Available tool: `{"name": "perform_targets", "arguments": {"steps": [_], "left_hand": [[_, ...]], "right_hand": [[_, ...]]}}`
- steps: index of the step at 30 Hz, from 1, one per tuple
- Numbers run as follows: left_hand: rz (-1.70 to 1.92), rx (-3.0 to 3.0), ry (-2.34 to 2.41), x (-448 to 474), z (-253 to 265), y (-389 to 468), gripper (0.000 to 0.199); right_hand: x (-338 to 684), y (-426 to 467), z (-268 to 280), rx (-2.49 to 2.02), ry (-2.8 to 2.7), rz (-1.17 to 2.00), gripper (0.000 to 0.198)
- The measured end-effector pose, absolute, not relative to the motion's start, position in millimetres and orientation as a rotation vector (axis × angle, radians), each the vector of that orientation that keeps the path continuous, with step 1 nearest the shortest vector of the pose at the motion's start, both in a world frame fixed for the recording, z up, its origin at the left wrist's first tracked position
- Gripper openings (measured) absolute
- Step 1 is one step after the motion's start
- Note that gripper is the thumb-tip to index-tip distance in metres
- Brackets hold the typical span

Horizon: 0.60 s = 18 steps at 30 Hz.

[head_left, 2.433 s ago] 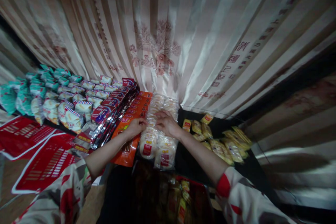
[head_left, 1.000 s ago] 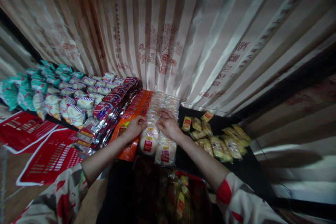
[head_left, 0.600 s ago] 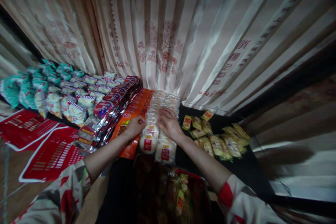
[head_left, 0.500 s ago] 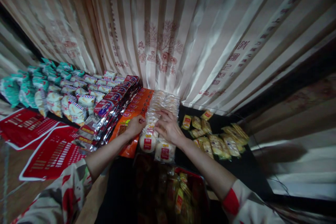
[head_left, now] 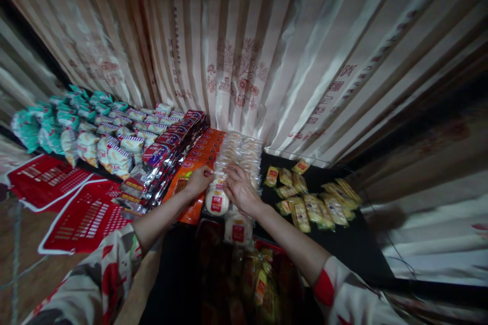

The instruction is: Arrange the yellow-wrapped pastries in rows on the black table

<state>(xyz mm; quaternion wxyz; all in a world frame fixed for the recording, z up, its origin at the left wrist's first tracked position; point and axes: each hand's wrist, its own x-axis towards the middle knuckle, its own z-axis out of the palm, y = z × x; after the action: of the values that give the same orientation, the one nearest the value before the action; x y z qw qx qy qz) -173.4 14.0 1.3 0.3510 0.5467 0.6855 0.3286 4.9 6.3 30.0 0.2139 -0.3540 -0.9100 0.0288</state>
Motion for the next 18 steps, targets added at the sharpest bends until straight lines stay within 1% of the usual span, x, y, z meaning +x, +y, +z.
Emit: {"name": "perform_targets", "arguments": {"steps": [7,12,18], "left_hand": [[1.021,1.840,2.014,-166.7,26.2,-23.1,0.012],[0.693,2.137,1.760,-150.5,14.9,-56.2,0.014],[0.498,2.220,1.835,-141.0,0.8,-58.1,0.016]], "right_hand": [[8.2,6.0,27.4,-1.048,-2.413,0.030,0.017],[7.3,9.0,23.7,-1.067,-2.367,0.043,0.020],[11.8,2.8,27.8,-1.021,-2.370,0.141,0.013]]}}
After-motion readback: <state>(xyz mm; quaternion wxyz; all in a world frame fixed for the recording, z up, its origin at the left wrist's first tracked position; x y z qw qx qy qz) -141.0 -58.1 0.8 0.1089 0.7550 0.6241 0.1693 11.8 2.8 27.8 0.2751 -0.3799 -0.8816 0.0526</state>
